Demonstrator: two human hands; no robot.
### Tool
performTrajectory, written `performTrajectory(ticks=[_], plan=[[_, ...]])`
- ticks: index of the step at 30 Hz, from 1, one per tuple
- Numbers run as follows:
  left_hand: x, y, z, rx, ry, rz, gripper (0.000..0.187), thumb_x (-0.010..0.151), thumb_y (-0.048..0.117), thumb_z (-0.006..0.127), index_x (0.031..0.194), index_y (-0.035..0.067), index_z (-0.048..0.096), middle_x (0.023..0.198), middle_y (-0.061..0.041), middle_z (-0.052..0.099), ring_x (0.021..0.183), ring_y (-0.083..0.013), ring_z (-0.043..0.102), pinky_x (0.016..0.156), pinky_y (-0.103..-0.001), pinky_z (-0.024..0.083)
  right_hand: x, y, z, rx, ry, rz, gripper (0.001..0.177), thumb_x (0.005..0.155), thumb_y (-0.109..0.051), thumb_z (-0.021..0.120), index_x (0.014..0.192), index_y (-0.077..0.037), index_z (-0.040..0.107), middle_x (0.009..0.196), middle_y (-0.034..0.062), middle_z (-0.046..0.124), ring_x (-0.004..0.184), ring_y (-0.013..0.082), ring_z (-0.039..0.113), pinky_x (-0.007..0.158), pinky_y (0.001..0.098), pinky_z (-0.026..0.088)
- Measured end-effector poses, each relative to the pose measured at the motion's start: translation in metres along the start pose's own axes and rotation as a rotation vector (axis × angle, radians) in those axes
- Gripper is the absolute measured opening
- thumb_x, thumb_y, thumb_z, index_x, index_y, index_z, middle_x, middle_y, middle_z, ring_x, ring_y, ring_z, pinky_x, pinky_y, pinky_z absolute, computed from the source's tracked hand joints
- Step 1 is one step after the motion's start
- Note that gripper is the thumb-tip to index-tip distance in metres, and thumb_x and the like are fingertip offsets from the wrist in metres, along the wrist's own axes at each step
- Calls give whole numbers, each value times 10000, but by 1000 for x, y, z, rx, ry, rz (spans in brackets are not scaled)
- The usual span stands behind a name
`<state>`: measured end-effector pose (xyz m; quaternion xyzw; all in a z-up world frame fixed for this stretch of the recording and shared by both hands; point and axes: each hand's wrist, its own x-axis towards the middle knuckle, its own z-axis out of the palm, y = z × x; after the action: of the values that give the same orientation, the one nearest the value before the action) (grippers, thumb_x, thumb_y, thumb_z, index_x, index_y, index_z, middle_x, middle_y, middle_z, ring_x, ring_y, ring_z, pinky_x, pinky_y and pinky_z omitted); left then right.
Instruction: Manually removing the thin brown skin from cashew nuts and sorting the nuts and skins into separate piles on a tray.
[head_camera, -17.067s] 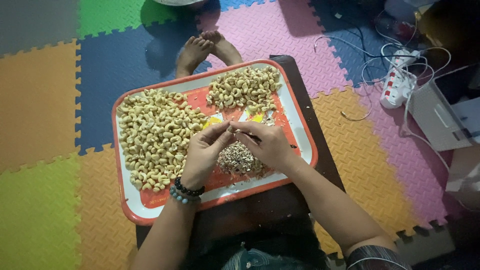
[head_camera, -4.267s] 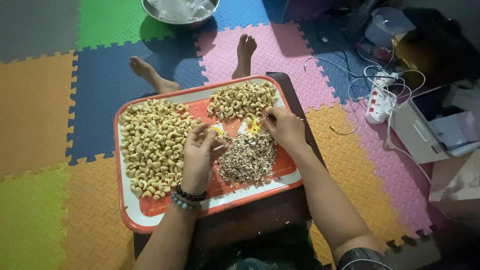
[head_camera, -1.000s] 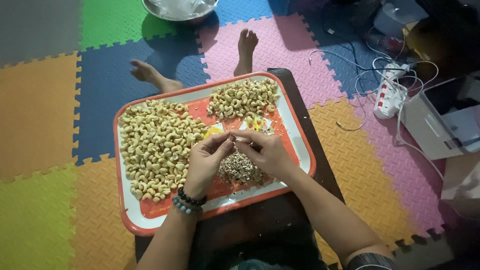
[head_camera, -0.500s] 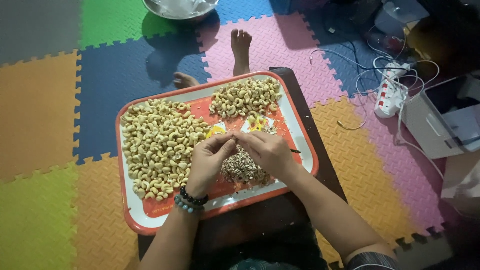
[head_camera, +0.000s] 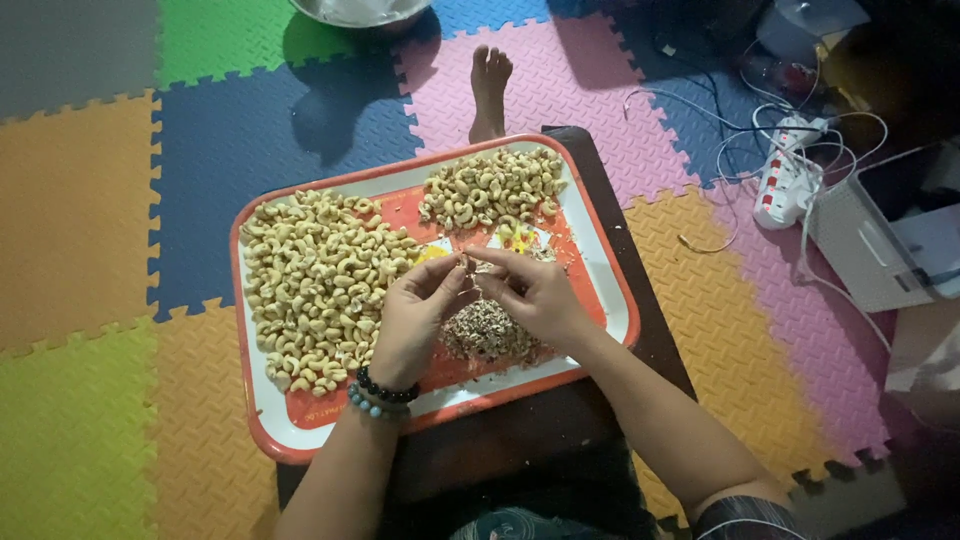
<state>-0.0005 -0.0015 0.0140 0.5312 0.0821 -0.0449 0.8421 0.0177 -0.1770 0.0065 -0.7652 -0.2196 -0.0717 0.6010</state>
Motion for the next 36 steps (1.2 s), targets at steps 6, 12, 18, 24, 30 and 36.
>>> performTrajectory(ticks=[6,12,18,24,30,36], plan=[[3,-14,-9,58,2,13,254,928,101,752,1136,-43,727,956,-158,761,817,-191,730,828,-445,659,3,-14,3,-375,92,-261,250,954,-102,716,1198,-126,764,786,70,771,468,180,637,417,268,464],[2,-8,-2,29,2,3,246,920,99,760,1119,-42,730,925,-147,753,817,-199,735,825,-444,660,3,-13,1,-247,117,-199,221,956,-104,718,1166,-129,782,836,49,793,582,184,721,473,242,532],[1,-7,-2,54,23,53,267,901,92,781,1122,-47,726,933,-136,750,834,-174,719,816,-424,658,-1,-9,1,-184,64,-133,317,928,-89,741,1242,-134,747,791,97,784,516,146,656,451,262,495],[-1,-1,1,113,-35,37,238,941,119,740,1129,-27,735,939,-133,753,802,-141,692,803,-400,651,4,-20,-6,-791,81,-469,265,935,-50,703,1167,-160,766,797,30,738,605,181,691,513,271,549],[0,-6,0,110,-38,4,255,968,136,704,1158,-32,731,958,-153,760,808,-164,704,813,-423,654,3,-10,-5,-392,157,-283,172,985,-131,688,1123,-173,782,793,-11,756,590,148,690,511,249,545],[0,-5,-3,173,-26,19,280,945,136,739,1162,-40,727,963,-173,764,809,-175,705,801,-425,649,3,-19,-4,-262,56,-169,190,986,-138,677,1155,-134,764,951,86,799,822,270,772,673,342,609]])
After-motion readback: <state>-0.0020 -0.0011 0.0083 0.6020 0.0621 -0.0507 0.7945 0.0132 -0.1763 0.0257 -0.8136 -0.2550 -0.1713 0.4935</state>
